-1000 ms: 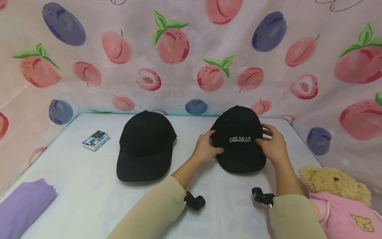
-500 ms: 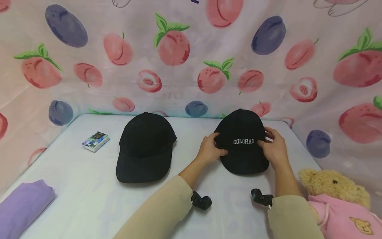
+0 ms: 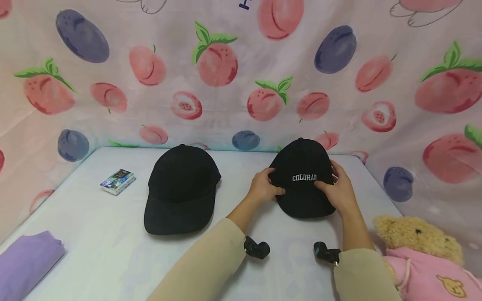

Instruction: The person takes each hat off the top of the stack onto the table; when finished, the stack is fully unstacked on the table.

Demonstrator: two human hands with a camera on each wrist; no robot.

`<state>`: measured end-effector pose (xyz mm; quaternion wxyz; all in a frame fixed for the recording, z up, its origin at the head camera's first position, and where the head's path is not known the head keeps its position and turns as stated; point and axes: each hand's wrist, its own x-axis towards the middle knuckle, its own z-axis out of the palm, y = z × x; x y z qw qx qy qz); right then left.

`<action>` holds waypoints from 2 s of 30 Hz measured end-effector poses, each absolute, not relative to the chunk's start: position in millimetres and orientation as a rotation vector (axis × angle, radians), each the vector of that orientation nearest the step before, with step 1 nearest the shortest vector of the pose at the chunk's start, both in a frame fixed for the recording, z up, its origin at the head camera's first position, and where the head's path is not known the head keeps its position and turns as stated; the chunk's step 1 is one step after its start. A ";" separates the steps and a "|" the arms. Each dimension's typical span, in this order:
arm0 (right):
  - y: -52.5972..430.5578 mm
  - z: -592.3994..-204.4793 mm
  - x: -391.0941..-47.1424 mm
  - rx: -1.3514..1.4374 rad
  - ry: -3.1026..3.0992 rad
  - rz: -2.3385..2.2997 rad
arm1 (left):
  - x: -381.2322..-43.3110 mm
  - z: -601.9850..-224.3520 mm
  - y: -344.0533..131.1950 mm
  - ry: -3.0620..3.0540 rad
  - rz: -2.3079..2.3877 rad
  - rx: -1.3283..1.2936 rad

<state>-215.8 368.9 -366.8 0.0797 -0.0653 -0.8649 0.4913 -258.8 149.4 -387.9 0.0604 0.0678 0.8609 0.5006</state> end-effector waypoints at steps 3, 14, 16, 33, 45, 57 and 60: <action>368.4 -366.1 -216.4 -0.138 -2.621 1.445 | -259.5 -388.3 150.3 2.606 1.530 0.215; 364.9 -371.5 -223.8 0.064 -2.703 1.155 | -255.5 -386.7 157.2 2.638 1.507 0.208; 364.3 -372.2 -224.7 0.062 -2.707 1.132 | -254.9 -386.2 157.9 2.647 1.497 0.207; 366.5 -377.5 -226.9 -0.073 -2.785 1.028 | -255.4 -383.2 153.8 2.701 1.374 0.285; 380.3 -383.9 -222.4 -0.155 -2.820 0.974 | -247.9 -385.1 135.9 2.178 1.628 0.410; 384.6 -384.3 -225.5 -0.250 -2.848 0.938 | -225.9 -379.5 118.9 1.923 1.638 0.485; 384.6 -384.4 -227.6 -0.254 -2.845 0.929 | -220.9 -377.5 113.1 1.883 1.683 0.484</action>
